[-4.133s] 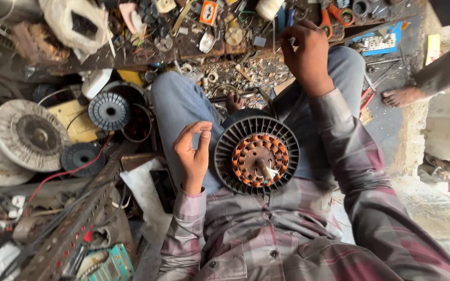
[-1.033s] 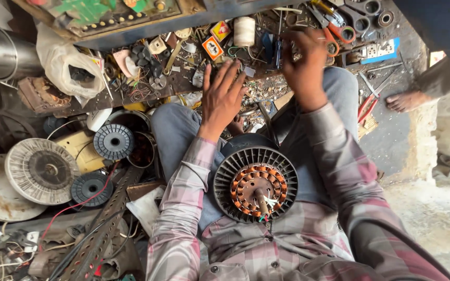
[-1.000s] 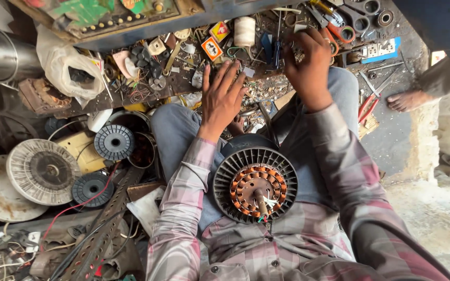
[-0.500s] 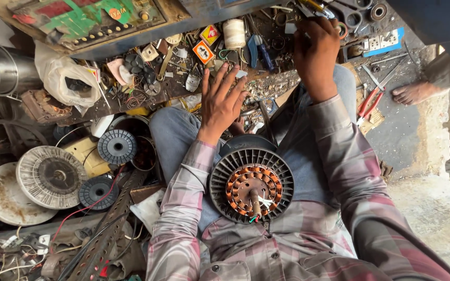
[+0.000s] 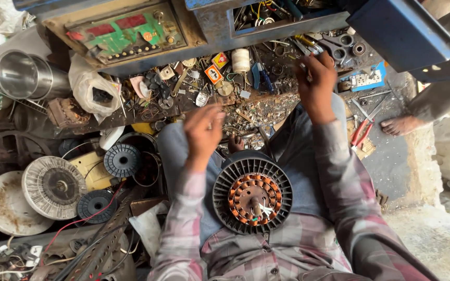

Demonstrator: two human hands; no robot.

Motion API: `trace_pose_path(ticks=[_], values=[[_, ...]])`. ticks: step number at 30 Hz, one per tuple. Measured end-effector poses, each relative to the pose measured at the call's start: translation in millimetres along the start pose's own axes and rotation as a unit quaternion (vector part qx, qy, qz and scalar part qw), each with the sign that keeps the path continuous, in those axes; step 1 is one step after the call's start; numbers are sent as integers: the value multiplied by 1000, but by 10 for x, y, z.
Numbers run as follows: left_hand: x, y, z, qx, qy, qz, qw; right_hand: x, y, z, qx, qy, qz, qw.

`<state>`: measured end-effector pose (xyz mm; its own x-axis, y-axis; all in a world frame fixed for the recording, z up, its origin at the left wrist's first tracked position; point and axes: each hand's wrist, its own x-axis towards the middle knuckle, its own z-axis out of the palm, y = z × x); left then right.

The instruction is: The person sits on the floor and works on a fan motor stator, using scissors to cut and arrange wires and tape. They manipulate the copper windings and apply white tape to secure connections.

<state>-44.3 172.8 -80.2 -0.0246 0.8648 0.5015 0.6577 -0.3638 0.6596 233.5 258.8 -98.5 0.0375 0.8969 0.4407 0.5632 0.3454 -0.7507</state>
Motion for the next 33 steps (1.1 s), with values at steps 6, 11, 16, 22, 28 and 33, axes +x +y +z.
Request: trace_pose_path(ticks=[6, 11, 16, 22, 28, 33], values=[[-824, 683, -983, -74, 121, -83, 986, -1050, -443, -743, 320, 26, 162, 933], [-1770, 1403, -1164, -196, -135, -116, 964, -2229, -1108, -1266, 452, -10, 279, 847], [-2003, 1776, -799, -340, -187, -289, 876, -2707, -1583, -1341, 344, -199, 405, 823], [-2014, 1984, -762, -369, -203, -250, 872, -2902, -1703, -1398, 335, -264, 401, 811], [-2087, 1908, -768, -372, -206, -180, 887, -2994, -1576, -1391, 362, -266, 360, 817], [-2142, 1951, -721, -333, -196, -215, 897, -2962, -1606, -1310, 378, -254, 312, 834]])
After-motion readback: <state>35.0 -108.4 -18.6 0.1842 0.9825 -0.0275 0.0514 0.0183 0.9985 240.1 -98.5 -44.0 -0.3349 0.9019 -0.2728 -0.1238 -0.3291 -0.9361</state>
